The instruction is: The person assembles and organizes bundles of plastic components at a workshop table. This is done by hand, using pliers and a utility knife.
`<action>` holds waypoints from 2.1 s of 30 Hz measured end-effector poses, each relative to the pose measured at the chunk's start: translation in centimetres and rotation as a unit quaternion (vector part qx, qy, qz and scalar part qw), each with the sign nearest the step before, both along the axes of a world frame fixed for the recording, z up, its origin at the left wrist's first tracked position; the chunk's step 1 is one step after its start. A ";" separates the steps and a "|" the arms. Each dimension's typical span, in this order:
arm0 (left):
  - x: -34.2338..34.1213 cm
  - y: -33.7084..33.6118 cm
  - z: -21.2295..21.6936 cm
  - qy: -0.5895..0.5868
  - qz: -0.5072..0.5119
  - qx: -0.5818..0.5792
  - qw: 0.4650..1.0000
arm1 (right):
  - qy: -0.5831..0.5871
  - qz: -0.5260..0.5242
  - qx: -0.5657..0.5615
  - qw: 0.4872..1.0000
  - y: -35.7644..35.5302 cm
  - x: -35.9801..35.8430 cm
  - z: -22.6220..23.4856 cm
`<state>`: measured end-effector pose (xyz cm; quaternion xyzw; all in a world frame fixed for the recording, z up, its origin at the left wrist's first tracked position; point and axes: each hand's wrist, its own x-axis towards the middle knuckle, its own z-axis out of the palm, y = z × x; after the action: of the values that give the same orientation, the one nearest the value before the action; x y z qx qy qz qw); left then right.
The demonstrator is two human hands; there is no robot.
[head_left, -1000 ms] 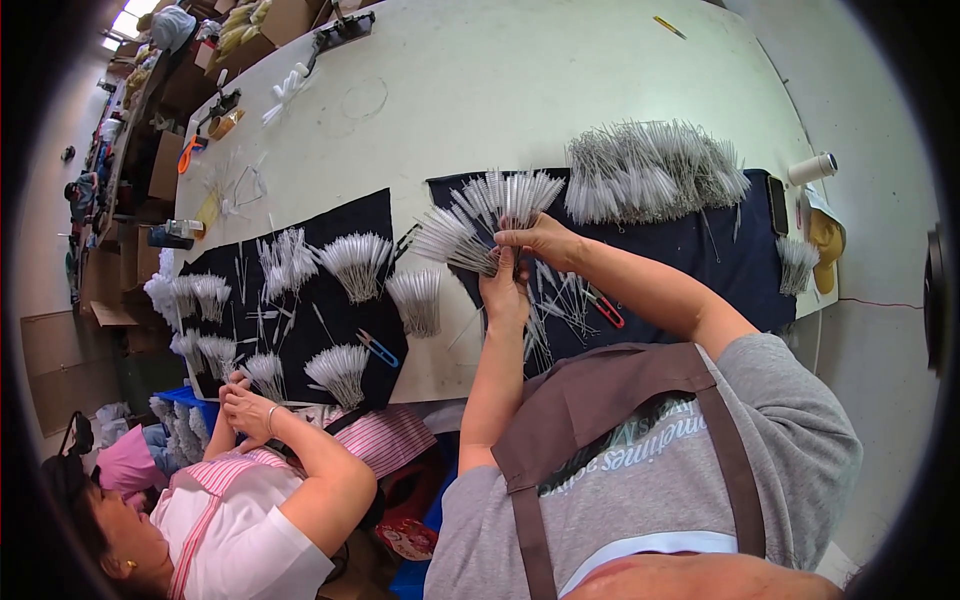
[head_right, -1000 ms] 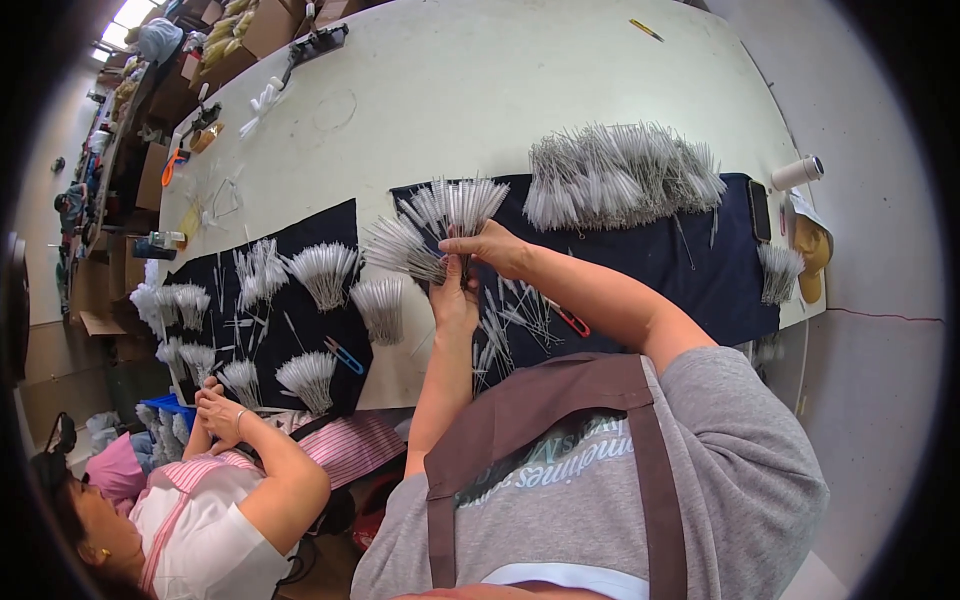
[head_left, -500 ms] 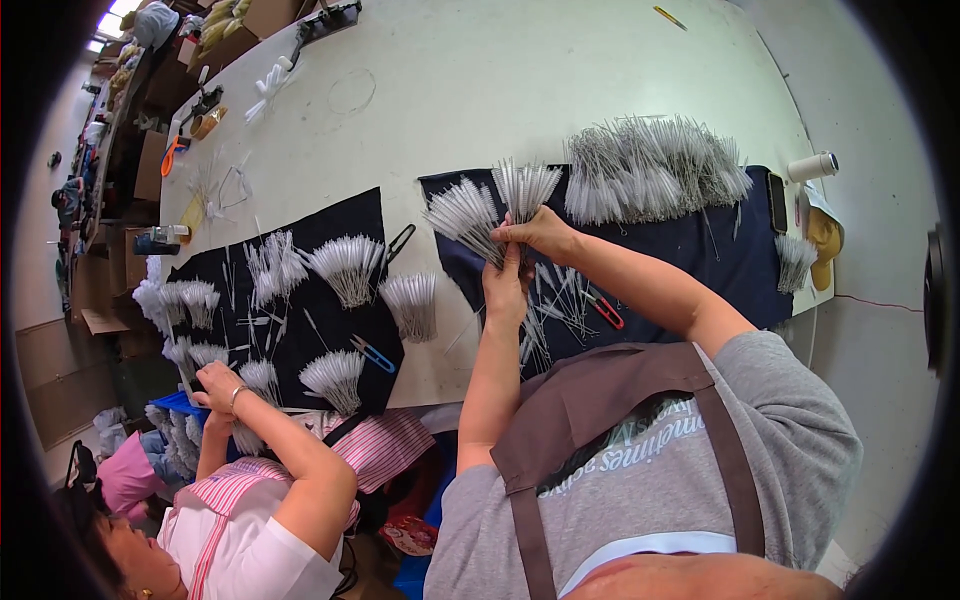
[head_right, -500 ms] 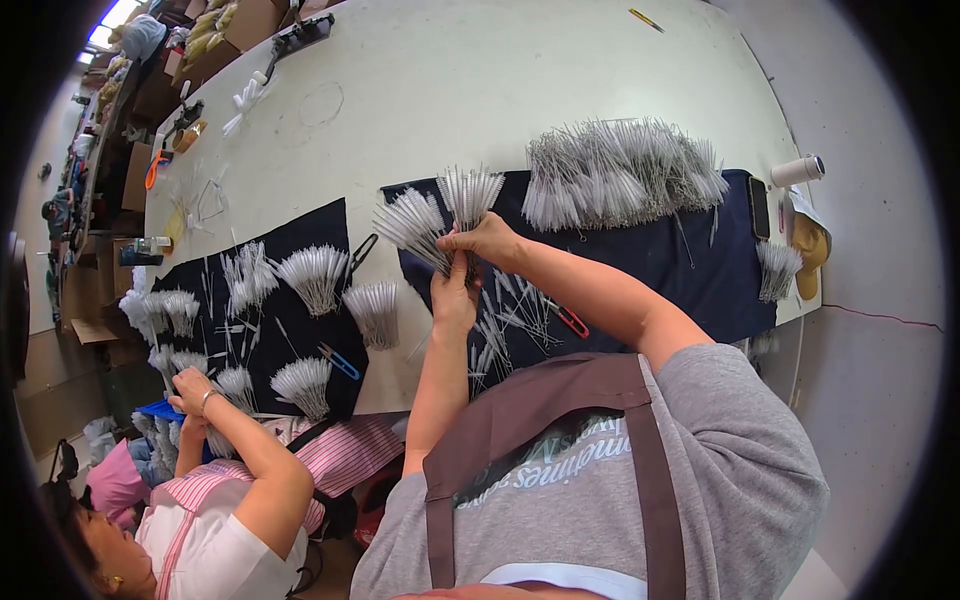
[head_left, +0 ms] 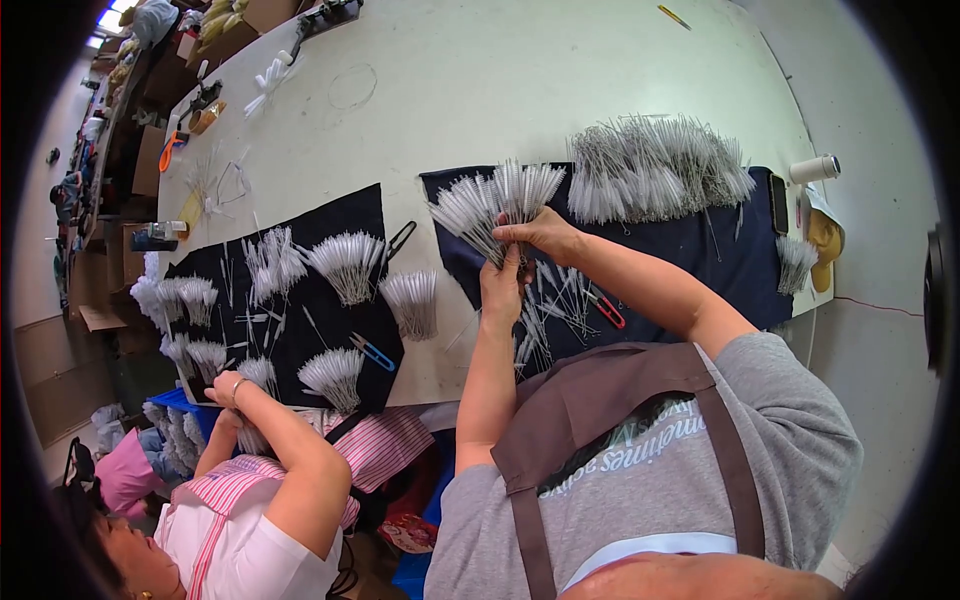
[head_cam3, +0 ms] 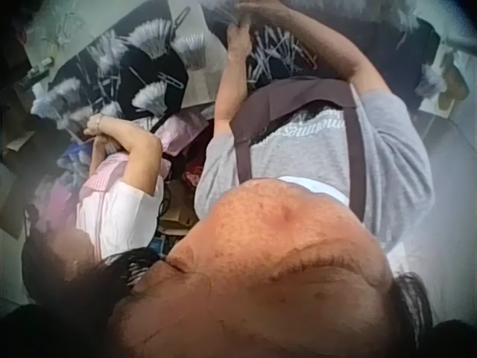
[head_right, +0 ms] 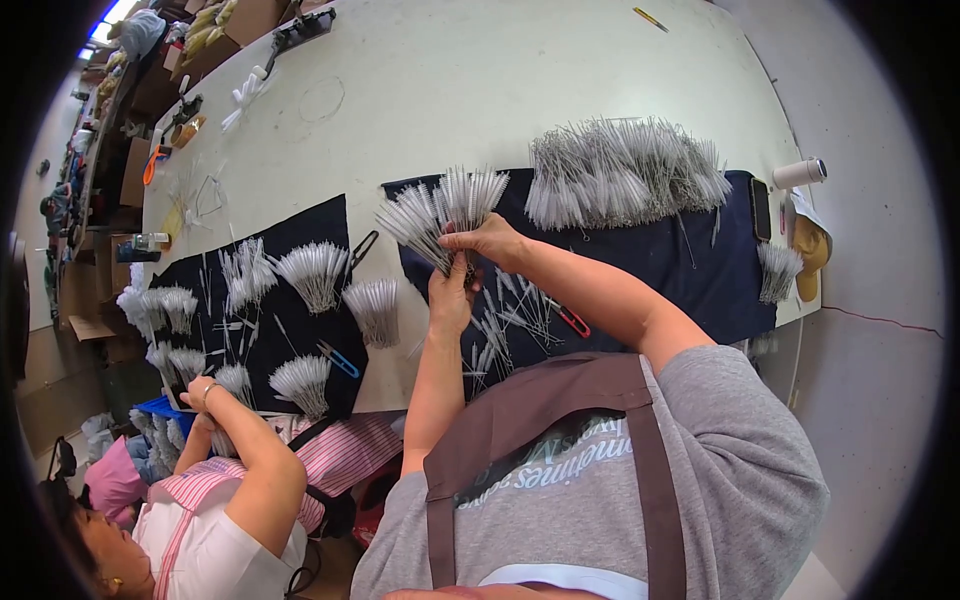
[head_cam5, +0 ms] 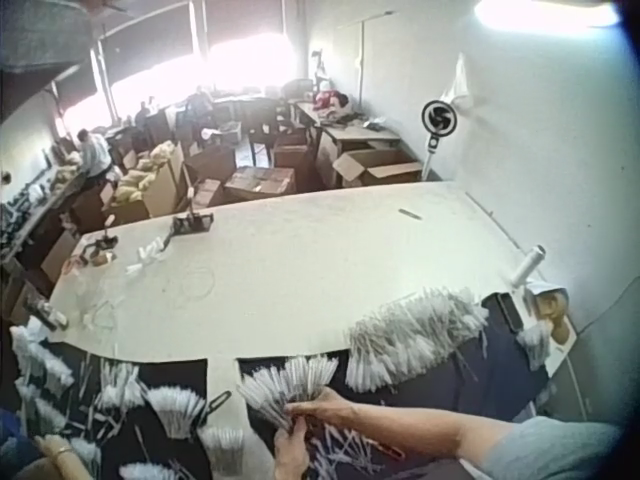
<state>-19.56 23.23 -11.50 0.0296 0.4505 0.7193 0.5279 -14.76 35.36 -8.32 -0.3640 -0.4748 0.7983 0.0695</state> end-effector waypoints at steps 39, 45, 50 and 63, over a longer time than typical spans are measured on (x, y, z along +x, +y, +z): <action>0.7 -5.8 5.3 -0.157 -0.088 0.125 0.976 | -0.049 0.339 -0.028 0.939 -2.3 0.2 5.8; 0.5 -5.8 5.2 -0.108 -0.032 0.068 0.991 | 0.003 0.193 0.084 0.978 -3.4 0.2 4.5; 0.1 -5.4 3.9 -0.068 0.045 0.043 0.996 | 0.003 0.100 0.034 0.994 -2.9 0.2 3.0; -0.3 -4.3 1.9 -0.066 0.062 0.003 0.996 | -0.009 0.054 -0.035 0.998 -3.3 0.0 2.9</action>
<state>-19.87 18.88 -9.56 -0.0442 0.4136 0.7525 0.5106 -14.79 32.02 -5.43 -0.3474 -0.4664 0.8134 0.0088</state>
